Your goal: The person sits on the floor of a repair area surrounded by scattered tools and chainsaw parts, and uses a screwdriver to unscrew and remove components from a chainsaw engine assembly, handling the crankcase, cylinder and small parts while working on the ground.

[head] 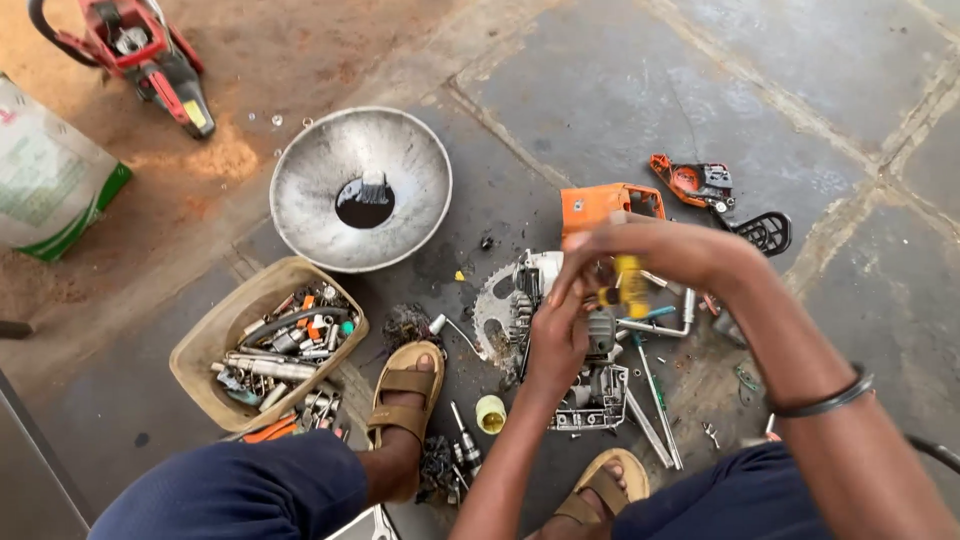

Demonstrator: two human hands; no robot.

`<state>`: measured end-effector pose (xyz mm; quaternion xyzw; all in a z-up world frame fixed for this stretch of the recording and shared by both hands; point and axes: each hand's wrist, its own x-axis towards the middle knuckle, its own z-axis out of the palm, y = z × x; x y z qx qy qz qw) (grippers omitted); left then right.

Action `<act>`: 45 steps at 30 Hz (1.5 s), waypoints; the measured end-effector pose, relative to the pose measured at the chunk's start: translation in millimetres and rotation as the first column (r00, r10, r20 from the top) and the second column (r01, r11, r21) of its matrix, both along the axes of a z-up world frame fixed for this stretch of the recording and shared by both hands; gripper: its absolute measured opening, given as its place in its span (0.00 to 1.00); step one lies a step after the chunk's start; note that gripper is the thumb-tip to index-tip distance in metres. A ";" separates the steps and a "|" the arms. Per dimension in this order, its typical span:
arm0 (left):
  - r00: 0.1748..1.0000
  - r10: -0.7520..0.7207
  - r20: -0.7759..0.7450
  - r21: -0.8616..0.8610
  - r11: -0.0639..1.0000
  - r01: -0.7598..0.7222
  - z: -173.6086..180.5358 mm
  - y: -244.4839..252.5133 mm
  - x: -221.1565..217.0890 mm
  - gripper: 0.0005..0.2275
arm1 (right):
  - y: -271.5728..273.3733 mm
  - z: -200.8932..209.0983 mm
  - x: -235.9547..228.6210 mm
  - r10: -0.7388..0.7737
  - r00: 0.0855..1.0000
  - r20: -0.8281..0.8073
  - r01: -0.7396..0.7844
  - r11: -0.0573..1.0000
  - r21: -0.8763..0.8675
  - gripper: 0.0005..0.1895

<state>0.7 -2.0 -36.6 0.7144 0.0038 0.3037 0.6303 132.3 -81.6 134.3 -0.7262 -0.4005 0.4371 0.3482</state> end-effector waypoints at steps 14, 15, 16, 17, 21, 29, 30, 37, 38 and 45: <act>0.808 0.280 -0.519 -0.105 0.917 -0.385 0.7 57.8 -46.9 0.25 | -20.6 -50.8 -100.6 -0.740 0.152 0.655 -0.028 0.659 0.752 0.23; 0.811 0.190 -0.553 -0.200 0.915 -0.351 -14.1 66.9 -41.5 0.20 | -35.2 -47.4 -97.3 -0.560 -0.048 0.827 0.023 0.828 0.561 0.18; 0.805 0.221 -0.550 -0.217 0.894 -0.393 -27.2 73.1 -40.2 0.20 | -37.0 -30.8 -100.4 -0.549 -0.028 0.836 -0.022 0.836 0.548 0.18; 0.782 0.228 -0.579 -0.239 0.871 -0.430 -41.7 79.7 -41.0 0.15 | -38.7 -16.0 -104.0 -0.333 -0.082 0.939 0.007 0.942 0.335 0.17; 0.711 0.359 -0.605 -0.232 0.774 -0.589 -69.3 88.5 -52.0 0.09 | -25.0 20.5 -95.7 0.271 -0.034 0.962 0.162 0.951 -0.263 0.15; 0.789 0.298 -0.537 -0.448 0.692 -0.566 -26.5 115.0 -56.1 0.08 | -18.7 -17.5 -52.9 -0.345 0.683 0.644 0.622 0.736 -0.265 0.14; 0.779 0.286 -0.558 -0.451 0.684 -0.574 -23.4 115.9 -57.3 0.08 | -7.7 -31.2 -66.7 -0.401 0.439 0.804 0.524 0.841 0.133 0.14; 0.842 0.238 -0.485 -0.470 0.740 -0.480 -6.8 94.5 -50.6 0.08 | -21.8 1.7 -84.4 -0.049 0.186 0.981 0.006 0.999 0.049 0.15; 0.850 0.251 -0.464 -0.425 0.778 -0.462 -0.1 85.0 -48.2 0.07 | -23.2 14.1 -93.1 0.132 0.186 0.974 -0.036 0.991 -0.127 0.16; 0.989 0.097 0.113 -0.377 0.925 -0.047 65.9 7.6 -32.2 0.18 | -4.0 17.3 -42.0 -0.077 0.809 0.583 0.391 0.811 -0.435 0.18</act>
